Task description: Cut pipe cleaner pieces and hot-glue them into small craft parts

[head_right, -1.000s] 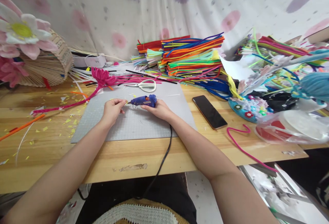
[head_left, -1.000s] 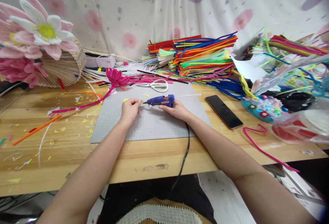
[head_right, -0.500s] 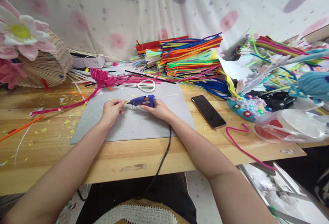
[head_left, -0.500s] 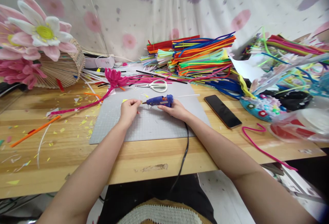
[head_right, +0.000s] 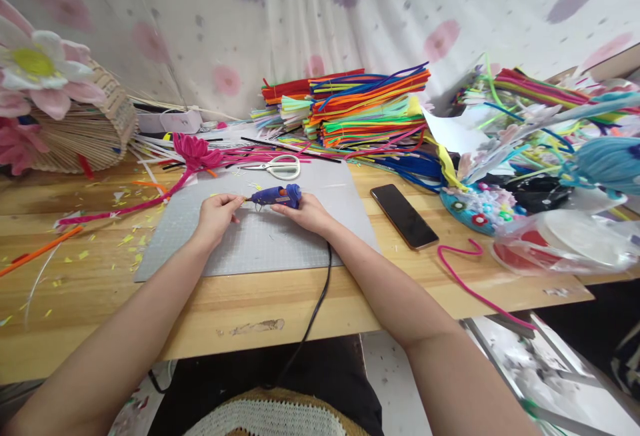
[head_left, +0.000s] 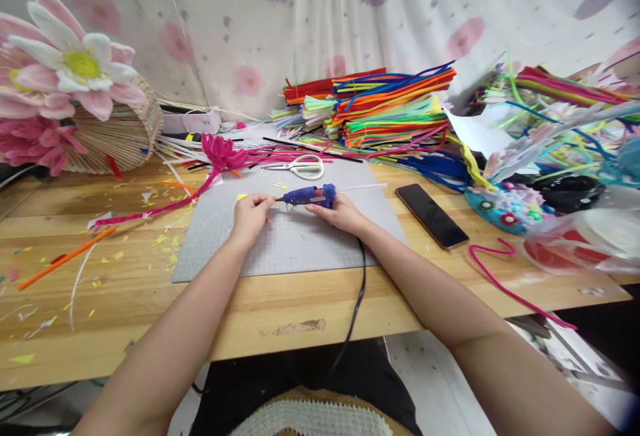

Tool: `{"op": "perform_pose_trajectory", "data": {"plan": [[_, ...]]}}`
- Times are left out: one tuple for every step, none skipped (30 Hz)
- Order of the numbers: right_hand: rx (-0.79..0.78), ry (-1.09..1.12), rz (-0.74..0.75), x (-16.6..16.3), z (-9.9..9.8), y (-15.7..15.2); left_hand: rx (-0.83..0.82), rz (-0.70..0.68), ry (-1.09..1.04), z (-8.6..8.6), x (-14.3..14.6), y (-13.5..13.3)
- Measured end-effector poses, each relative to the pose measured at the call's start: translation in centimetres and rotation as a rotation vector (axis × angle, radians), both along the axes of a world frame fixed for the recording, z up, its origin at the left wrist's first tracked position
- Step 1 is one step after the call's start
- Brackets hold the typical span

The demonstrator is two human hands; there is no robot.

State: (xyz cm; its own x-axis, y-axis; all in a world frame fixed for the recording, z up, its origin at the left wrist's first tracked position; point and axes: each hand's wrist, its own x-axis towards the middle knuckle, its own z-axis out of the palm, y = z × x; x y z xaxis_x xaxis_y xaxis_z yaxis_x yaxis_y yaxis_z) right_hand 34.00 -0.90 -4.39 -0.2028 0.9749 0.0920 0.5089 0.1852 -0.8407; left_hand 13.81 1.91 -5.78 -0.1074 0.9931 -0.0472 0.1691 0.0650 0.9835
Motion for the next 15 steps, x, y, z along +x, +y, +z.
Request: {"op": "perform_pose_trajectory", "data": {"plan": [[-0.002, 0.003, -0.003, -0.01, 0.03, -0.02, 0.002, 0.0, 0.002, -0.01, 0.01, 0.01], [-0.004, 0.007, -0.007, -0.02, 0.08, -0.04, 0.002, -0.001, 0.003, -0.02, 0.01, 0.03], [-0.005, 0.012, -0.011, -0.03, 0.13, -0.06, -0.001, 0.0, 0.005, -0.03, 0.01, 0.04], [-0.008, 0.018, -0.014, -0.03, 0.18, -0.09, -0.004, 0.002, 0.005, -0.03, 0.02, 0.04], [-0.009, 0.024, -0.016, -0.03, 0.22, -0.11, -0.007, 0.003, 0.001, -0.01, 0.03, 0.03], [-0.009, 0.028, -0.018, -0.03, 0.25, -0.12, -0.008, 0.002, -0.005, 0.02, 0.05, 0.01], [-0.01, 0.03, -0.02, -0.03, 0.28, -0.14, -0.008, -0.001, -0.012, 0.06, 0.07, -0.01], [-0.011, 0.029, -0.021, -0.03, 0.29, -0.14, -0.008, -0.002, -0.019, 0.11, 0.1, -0.04], [-0.012, 0.026, -0.023, -0.03, 0.3, -0.14, -0.009, -0.004, -0.023, 0.15, 0.12, -0.07], [-0.013, 0.023, -0.025, -0.02, 0.29, -0.14, -0.012, -0.007, -0.025, 0.19, 0.14, -0.1], [-0.013, 0.021, -0.028, -0.02, 0.27, -0.13, -0.015, -0.008, -0.025, 0.22, 0.15, -0.11], [-0.012, 0.022, -0.03, -0.02, 0.24, -0.11, -0.018, -0.008, -0.024, 0.23, 0.15, -0.11], [-0.008, 0.026, -0.034, -0.01, 0.19, -0.09, -0.02, -0.01, -0.024, 0.23, 0.15, -0.11], [-0.002, 0.033, -0.039, -0.01, 0.12, -0.06, -0.02, -0.012, -0.024, 0.22, 0.14, -0.1], [0.004, 0.043, -0.046, 0.0, 0.04, -0.02, -0.019, -0.016, -0.025, 0.21, 0.13, -0.09]]}}
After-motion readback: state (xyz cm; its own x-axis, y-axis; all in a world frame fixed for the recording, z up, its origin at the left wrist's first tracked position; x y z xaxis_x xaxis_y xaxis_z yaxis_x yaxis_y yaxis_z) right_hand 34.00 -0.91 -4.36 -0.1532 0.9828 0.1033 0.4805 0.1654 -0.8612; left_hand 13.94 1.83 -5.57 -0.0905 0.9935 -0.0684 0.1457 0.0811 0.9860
